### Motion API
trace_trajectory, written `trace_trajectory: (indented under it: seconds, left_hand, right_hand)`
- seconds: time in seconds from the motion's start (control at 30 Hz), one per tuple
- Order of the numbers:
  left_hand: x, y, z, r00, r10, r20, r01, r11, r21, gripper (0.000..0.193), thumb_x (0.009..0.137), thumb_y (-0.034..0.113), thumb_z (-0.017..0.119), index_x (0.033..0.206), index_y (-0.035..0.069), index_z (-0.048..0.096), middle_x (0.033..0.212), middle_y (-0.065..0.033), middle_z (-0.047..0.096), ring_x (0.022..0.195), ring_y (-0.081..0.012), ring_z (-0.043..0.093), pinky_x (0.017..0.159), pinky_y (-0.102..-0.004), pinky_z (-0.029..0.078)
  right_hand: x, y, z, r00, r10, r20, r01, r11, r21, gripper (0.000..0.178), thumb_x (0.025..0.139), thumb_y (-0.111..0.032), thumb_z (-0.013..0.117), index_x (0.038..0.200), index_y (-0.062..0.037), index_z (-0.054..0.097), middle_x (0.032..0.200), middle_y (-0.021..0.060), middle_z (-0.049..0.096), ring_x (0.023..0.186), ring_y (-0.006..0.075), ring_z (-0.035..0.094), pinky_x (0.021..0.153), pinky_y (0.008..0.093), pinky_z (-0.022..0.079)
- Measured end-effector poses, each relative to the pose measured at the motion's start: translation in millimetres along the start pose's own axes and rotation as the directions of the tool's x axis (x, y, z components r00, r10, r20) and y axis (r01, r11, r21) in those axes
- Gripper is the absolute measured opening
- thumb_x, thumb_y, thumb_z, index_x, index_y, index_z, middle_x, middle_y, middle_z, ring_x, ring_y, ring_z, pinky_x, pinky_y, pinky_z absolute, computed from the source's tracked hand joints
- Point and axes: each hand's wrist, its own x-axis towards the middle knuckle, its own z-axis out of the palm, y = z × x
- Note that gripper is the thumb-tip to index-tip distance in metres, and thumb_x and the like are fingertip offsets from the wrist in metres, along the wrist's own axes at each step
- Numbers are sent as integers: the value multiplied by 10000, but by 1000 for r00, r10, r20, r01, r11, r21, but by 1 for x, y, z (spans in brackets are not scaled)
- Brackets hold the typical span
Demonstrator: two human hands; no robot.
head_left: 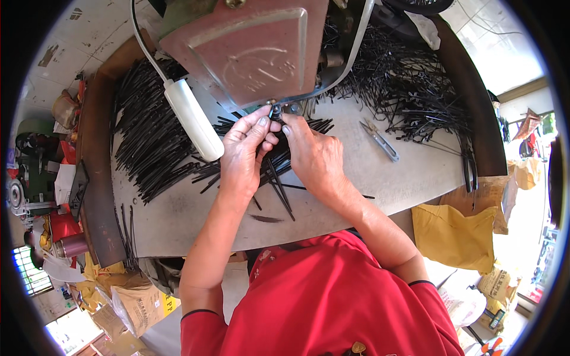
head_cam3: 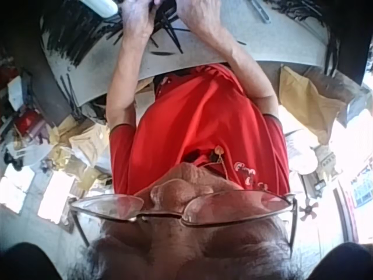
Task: The person repeatedly picks up thin black metal rods from a pile on a workbench and bends them into a U-shape using a manual bending machine. The person then places the bent rods into a separate pile on the table. The process is repetitive and involves handling the rods one by one.
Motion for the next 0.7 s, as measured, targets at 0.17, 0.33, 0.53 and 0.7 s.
trace_trajectory:
  seconds: [0.17,0.33,0.53,0.7]
  left_hand:
    - [-4,-4,1,999,-38,-30,36,997,-66,264,927,88,570,1171,-11,571,871,-42,637,697,-63,559,653,-174,476]
    - [-5,-2,2,999,-19,-28,17,998,-59,255,927,90,571,1161,-8,575,860,-35,634,693,-61,559,653,-172,479]
    - [0,-1,-2,1000,27,13,-27,999,21,258,929,91,568,1162,-19,572,860,-39,635,689,-62,559,652,-172,477]
    - [-5,3,-1,970,243,8,-216,848,484,243,925,86,569,1150,9,620,804,-33,618,612,-61,544,548,-183,465]
  right_hand:
    - [-6,-3,0,998,52,17,-52,999,-9,227,907,-132,529,1133,-119,525,666,136,626,577,332,620,504,432,475]
    - [-3,-3,-4,1000,13,29,-13,1000,-4,263,845,-72,528,1106,-83,506,741,120,660,580,348,631,483,453,482]
    - [-1,-3,-4,998,35,54,-34,999,-21,212,885,-124,527,1095,-97,514,649,136,617,571,345,614,486,443,465]
    - [8,-8,-15,991,30,132,-16,994,-104,167,886,-133,534,1046,-86,514,596,145,598,568,353,613,488,452,462]
